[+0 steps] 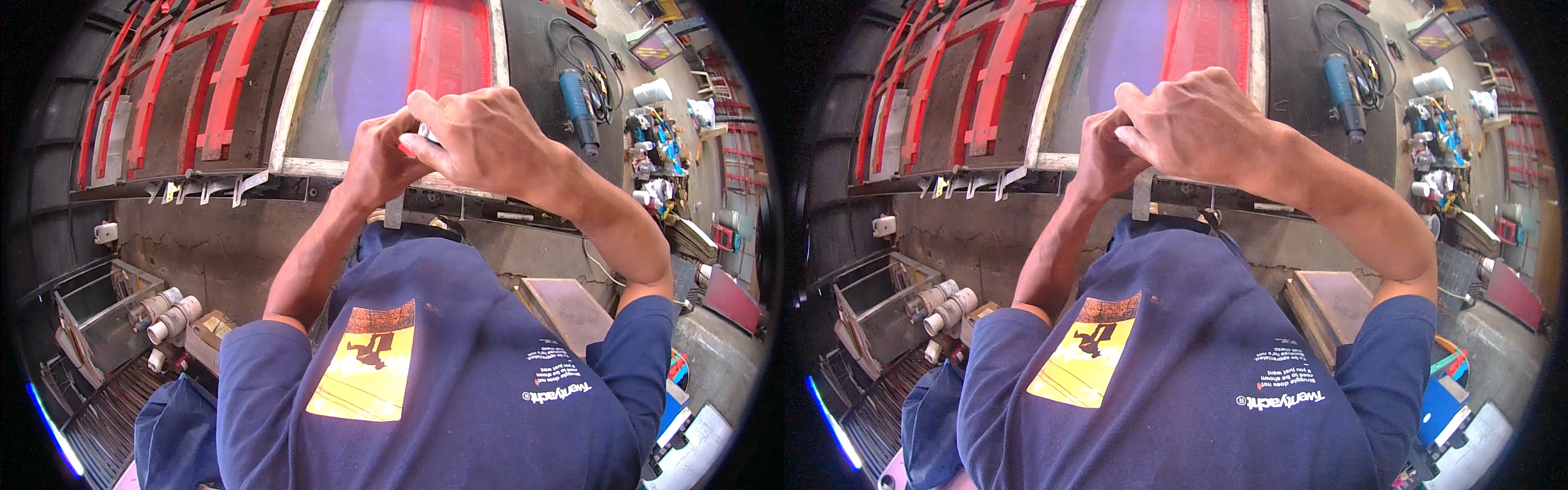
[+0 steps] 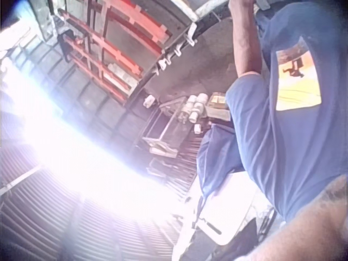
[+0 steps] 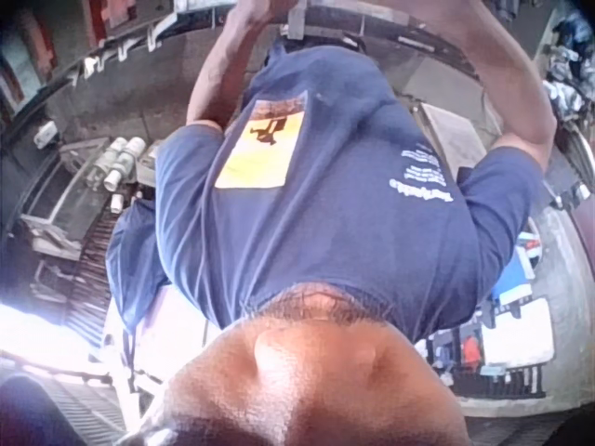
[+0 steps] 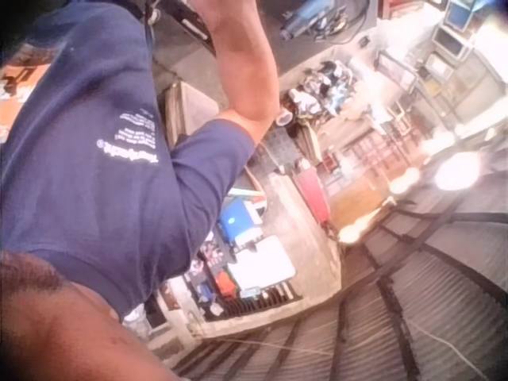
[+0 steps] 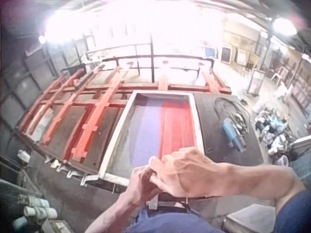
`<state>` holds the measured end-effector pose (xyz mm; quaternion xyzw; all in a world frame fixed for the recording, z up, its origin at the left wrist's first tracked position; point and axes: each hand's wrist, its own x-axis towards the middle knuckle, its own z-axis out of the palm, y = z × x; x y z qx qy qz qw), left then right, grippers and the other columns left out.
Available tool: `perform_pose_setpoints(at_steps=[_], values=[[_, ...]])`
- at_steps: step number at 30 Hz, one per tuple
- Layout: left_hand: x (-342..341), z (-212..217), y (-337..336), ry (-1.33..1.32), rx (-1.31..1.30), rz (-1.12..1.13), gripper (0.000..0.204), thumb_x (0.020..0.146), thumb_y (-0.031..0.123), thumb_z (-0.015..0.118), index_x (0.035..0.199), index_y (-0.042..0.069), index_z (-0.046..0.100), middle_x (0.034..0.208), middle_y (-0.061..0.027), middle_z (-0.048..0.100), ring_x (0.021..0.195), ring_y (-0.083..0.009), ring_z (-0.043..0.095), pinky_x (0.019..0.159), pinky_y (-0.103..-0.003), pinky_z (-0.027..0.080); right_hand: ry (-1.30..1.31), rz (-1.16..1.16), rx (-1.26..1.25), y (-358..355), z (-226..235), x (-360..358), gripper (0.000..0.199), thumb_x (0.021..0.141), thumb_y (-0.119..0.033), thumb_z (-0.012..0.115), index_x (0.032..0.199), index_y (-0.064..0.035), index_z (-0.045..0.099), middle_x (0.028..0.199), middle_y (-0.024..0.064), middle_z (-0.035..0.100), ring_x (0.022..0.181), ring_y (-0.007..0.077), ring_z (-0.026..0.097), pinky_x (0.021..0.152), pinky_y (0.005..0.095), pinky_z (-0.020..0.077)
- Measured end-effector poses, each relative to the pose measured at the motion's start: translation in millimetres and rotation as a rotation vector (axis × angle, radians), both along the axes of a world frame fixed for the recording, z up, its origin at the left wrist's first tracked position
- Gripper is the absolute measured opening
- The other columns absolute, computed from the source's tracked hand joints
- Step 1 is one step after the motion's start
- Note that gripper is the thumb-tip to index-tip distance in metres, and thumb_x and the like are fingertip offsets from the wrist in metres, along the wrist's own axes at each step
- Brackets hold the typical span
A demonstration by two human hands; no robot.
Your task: The person repeatedly picks up screen frames from a stack, places them on a metal jig, and uses a screwdriver to tighten screws along the frame edges. After securing each frame, they remove it and return it to the stack before repeating the process with the next frame.
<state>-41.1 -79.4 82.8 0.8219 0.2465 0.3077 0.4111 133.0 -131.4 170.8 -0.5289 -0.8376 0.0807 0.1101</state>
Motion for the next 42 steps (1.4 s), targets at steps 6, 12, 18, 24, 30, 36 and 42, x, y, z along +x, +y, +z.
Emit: perform_pose_setpoints(at_steps=[6,12,18,24,30,36,42], values=[[-6.6,-1.7,8.4,-0.145,-0.153,-0.215,0.042,0.073,0.007,0.080,0.111,-0.002,0.063,0.096,-0.0174,0.072,0.088,-0.0348,0.072,0.076,-0.039,0.055,0.011,0.167,0.086,-0.3,12.3,8.6,0.028,0.093,-0.028,0.062,0.103,-0.0016,0.060,0.079,0.0194,0.070,0.072,0.0363,0.071,0.068,0.0457,0.0558],[9.0,6.3,-5.2,-0.031,-0.088,0.004,0.050,0.075,0.005,0.079,0.121,0.000,0.062,0.101,-0.0158,0.073,0.094,-0.0285,0.073,0.081,-0.036,0.054,-0.009,0.110,0.043,1.4,5.2,12.7,0.029,0.091,-0.028,0.063,0.104,-0.0029,0.061,0.087,0.0203,0.069,0.081,0.0351,0.072,0.073,0.0465,0.0550],[-2.1,17.4,2.1,-0.064,-0.045,-0.145,0.036,0.079,0.005,0.077,0.111,-0.002,0.064,0.102,-0.0157,0.071,0.095,-0.0307,0.072,0.082,-0.038,0.054,0.010,0.073,0.014,-7.9,11.8,8.1,0.030,0.090,-0.031,0.065,0.101,-0.0037,0.060,0.076,0.0191,0.069,0.069,0.0370,0.070,0.065,0.0487,0.0547],[4.4,5.4,-0.8,-0.272,-0.094,-0.199,0.038,0.075,0.006,0.080,0.110,0.001,0.066,0.095,-0.0153,0.070,0.091,-0.0284,0.072,0.077,-0.037,0.055,0.107,0.192,0.172,-5.1,8.5,14.4,0.030,0.091,-0.031,0.064,0.104,-0.0041,0.061,0.076,0.0175,0.070,0.070,0.0368,0.071,0.066,0.0496,0.0550],[17.9,4.5,-3.7,0.034,0.136,0.031,0.028,0.079,0.006,0.079,0.104,-0.001,0.068,0.094,-0.0162,0.071,0.084,-0.0226,0.071,0.073,-0.036,0.054,-0.067,0.013,-0.086,-2.9,12.6,6.7,0.035,0.085,-0.029,0.064,0.109,-0.0029,0.061,0.088,0.0177,0.069,0.081,0.0345,0.071,0.070,0.0458,0.0556],[-6.2,10.3,5.8,-0.053,-0.145,-0.170,0.033,0.082,0.006,0.077,0.111,-0.001,0.064,0.105,-0.0142,0.071,0.096,-0.0223,0.069,0.080,-0.038,0.053,-0.061,0.066,-0.190,-7.8,31.9,10.8,0.035,0.082,-0.025,0.067,0.109,-0.0033,0.061,0.093,0.0168,0.068,0.086,0.0336,0.071,0.071,0.0459,0.0554],[8.4,10.3,-3.4,-0.201,0.021,-0.072,0.042,0.071,0.012,0.086,0.104,-0.001,0.064,0.098,-0.0141,0.069,0.096,-0.0338,0.069,0.085,-0.040,0.052,0.087,0.173,0.068,-0.2,10.9,16.1,0.035,0.081,-0.025,0.071,0.108,-0.0033,0.061,0.106,0.0146,0.064,0.086,0.0334,0.070,0.066,0.0483,0.0540]])
